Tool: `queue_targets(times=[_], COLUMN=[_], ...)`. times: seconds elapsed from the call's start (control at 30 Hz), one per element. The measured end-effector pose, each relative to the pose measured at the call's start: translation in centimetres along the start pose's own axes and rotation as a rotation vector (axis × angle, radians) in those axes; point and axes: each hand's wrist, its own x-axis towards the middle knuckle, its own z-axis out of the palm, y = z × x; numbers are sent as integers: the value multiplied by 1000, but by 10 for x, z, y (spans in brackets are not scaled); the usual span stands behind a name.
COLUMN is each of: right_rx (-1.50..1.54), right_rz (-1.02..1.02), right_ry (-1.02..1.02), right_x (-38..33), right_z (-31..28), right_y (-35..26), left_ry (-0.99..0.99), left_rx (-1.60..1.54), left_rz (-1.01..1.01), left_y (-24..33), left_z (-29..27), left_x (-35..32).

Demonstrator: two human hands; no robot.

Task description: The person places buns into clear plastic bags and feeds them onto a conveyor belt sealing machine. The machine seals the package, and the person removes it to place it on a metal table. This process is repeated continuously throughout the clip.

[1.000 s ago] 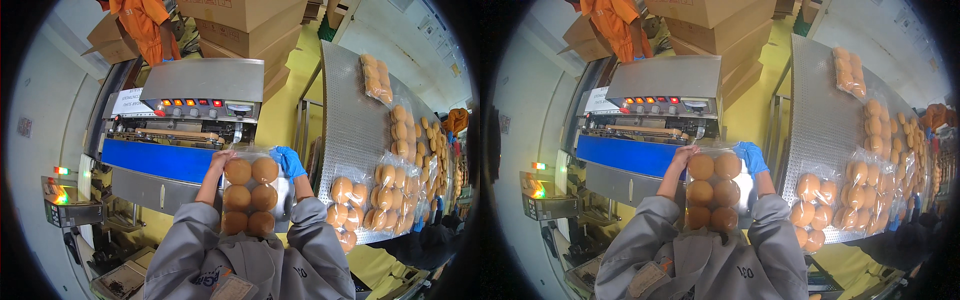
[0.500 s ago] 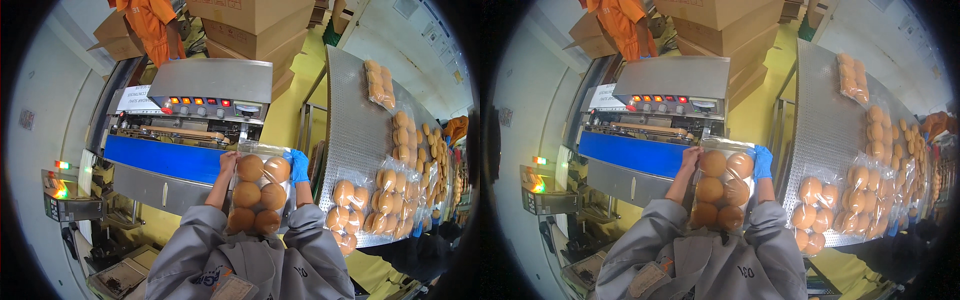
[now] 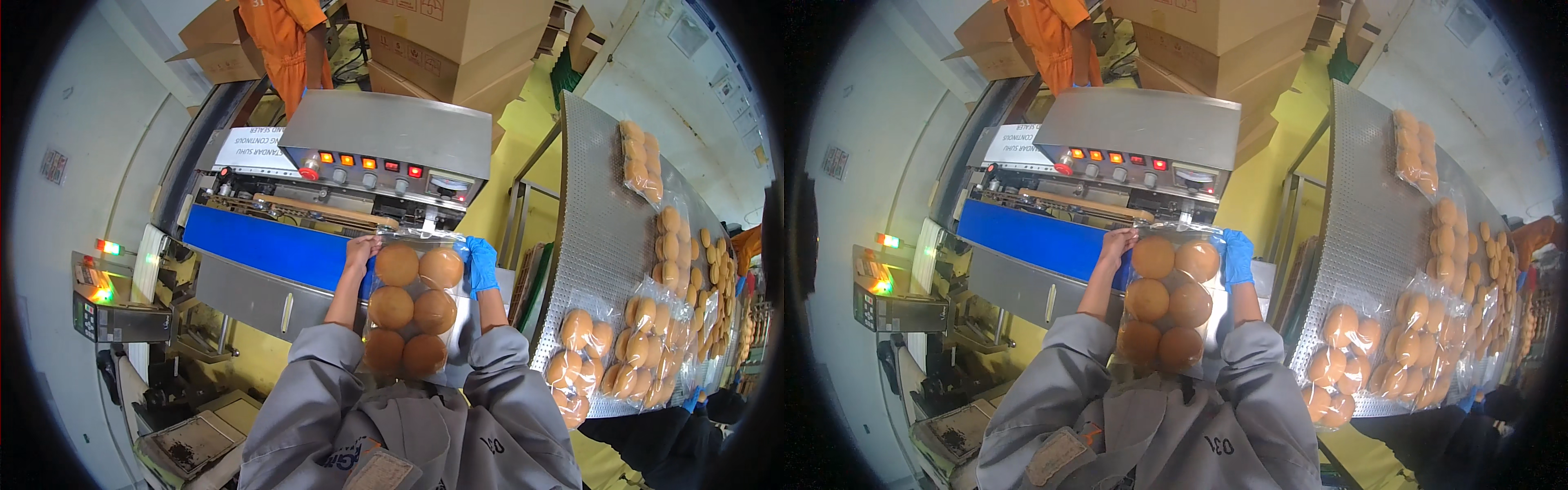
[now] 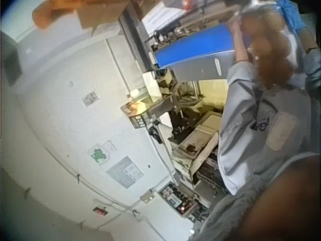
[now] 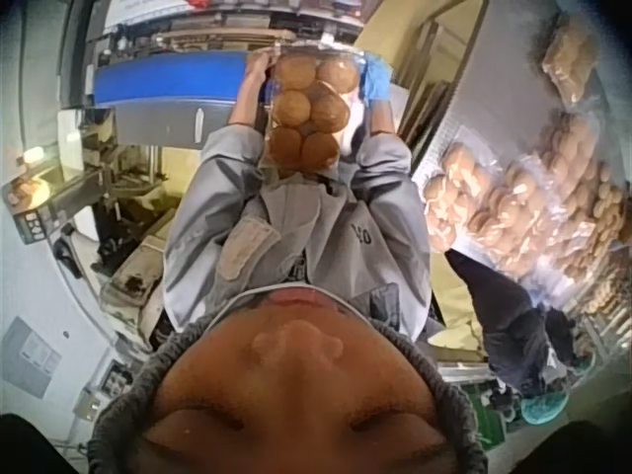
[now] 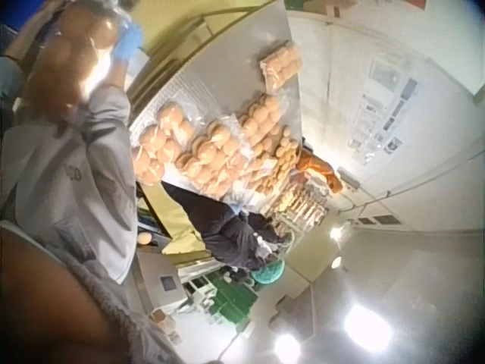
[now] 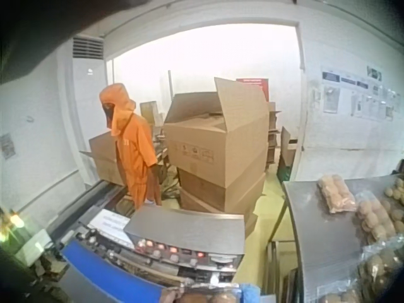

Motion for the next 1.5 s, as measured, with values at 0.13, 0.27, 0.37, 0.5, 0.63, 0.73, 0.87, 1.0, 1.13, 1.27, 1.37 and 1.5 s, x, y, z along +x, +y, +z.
queue_targets(times=[0.13,0.27,0.37,0.5,0.63,0.73,0.87,1.0,1.13,1.27,1.37,1.5], right_rx=[-147,-271,-212,-556,-543,-502,-240,-198,-121,-97,-141,-169], right_rz=[1,12,-130,-209,-46,-82,120,287,430,482,489,498], right_ry=[26,56,58,119,146,99,37,-73,-166,-195,-196,-243], right_x=[-8,-15,4,-60,-170,-208,-218,-221,-223,-227,-229,-232], right_z=[37,71,37,64,113,139,150,168,186,211,228,256], right_y=[7,14,36,47,86,138,172,181,193,208,219,234], left_ry=[31,55,94,-4,-257,-192,-219,-225,-232,-267,-235,-242], left_rx=[-26,-58,147,23,26,136,72,78,-4,74,131,93], left_rz=[33,80,229,207,137,263,182,113,-7,-94,-152,-154], left_y=[-5,-4,11,15,-8,-37,-23,-14,-15,5,9,10], left_z=[-32,-63,-68,-135,-174,-196,-225,-257,-289,-323,-347,-383], left_x=[15,23,19,-10,-54,-73,-81,-78,-70,-70,-65,-57])
